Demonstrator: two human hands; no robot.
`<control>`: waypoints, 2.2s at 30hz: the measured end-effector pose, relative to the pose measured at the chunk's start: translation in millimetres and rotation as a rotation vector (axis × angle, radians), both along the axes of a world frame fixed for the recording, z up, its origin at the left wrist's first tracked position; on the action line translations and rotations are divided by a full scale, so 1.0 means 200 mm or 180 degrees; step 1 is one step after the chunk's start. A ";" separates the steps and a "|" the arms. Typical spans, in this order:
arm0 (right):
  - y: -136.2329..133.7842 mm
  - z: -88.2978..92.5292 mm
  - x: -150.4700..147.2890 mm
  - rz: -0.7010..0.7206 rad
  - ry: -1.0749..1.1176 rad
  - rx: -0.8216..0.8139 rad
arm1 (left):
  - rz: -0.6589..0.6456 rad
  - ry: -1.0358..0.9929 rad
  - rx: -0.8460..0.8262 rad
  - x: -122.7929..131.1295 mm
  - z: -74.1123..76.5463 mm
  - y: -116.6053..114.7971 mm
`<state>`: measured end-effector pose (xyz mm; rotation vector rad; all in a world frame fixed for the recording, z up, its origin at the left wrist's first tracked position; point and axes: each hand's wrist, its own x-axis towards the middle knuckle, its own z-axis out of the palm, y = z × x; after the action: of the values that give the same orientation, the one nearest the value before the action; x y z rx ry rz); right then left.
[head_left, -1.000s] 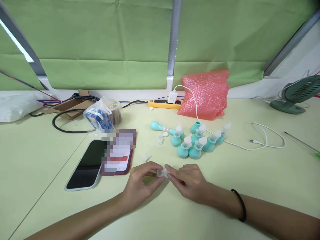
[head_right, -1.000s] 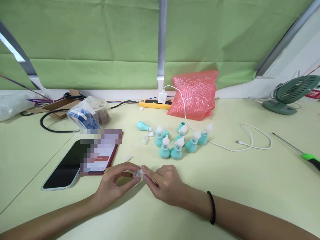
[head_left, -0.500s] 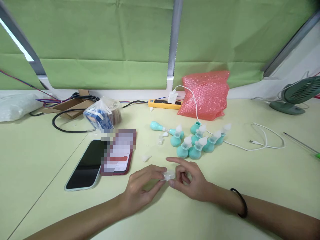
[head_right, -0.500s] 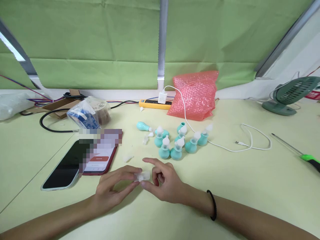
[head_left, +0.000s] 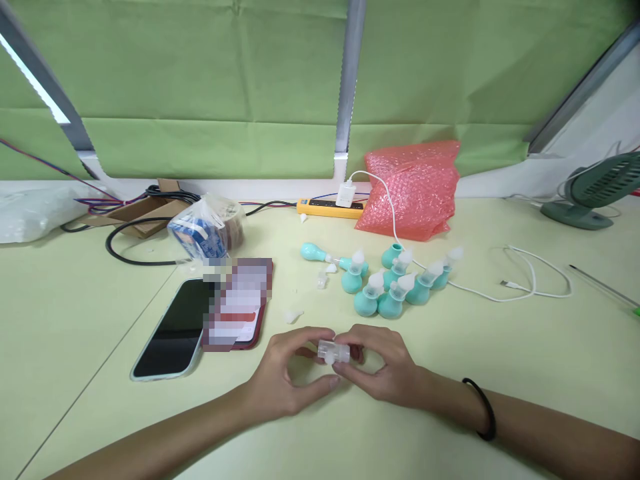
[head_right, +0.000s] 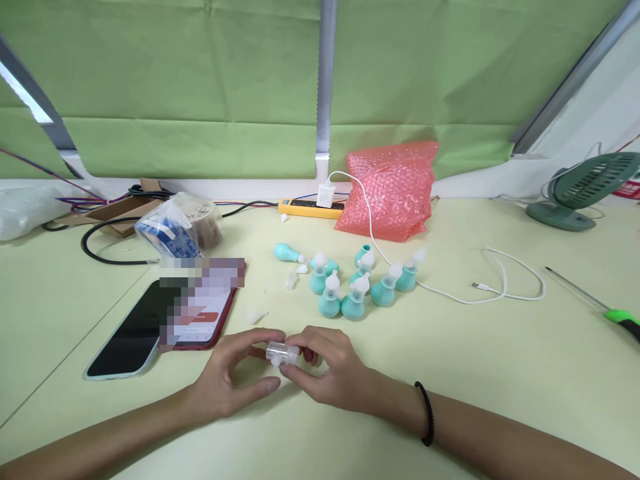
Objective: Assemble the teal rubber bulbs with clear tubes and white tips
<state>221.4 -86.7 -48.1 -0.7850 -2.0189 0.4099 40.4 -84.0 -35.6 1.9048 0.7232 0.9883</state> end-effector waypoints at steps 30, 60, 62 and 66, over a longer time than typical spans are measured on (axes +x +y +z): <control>0.01 0.04 0.03 -0.0130 -0.0296 0.1015 | -0.0227 -0.0216 -0.1923 0.01 -0.03 0.05; 0.71 0.44 0.53 -0.1683 -0.2758 -0.1176 | 0.0008 0.0556 -0.1531 0.00 -0.02 0.05; 0.69 0.47 0.52 -0.1970 -0.2549 -0.0818 | 0.0049 0.0513 -0.1499 0.00 -0.02 0.05; 0.59 0.57 0.47 -0.2614 -0.1552 0.0298 | 0.0155 0.0457 -0.1299 0.00 -0.01 0.04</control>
<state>315.5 32.1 65.7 -1.6636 -1.9027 -0.3804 40.8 -75.5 -37.2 1.6143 0.9775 0.6738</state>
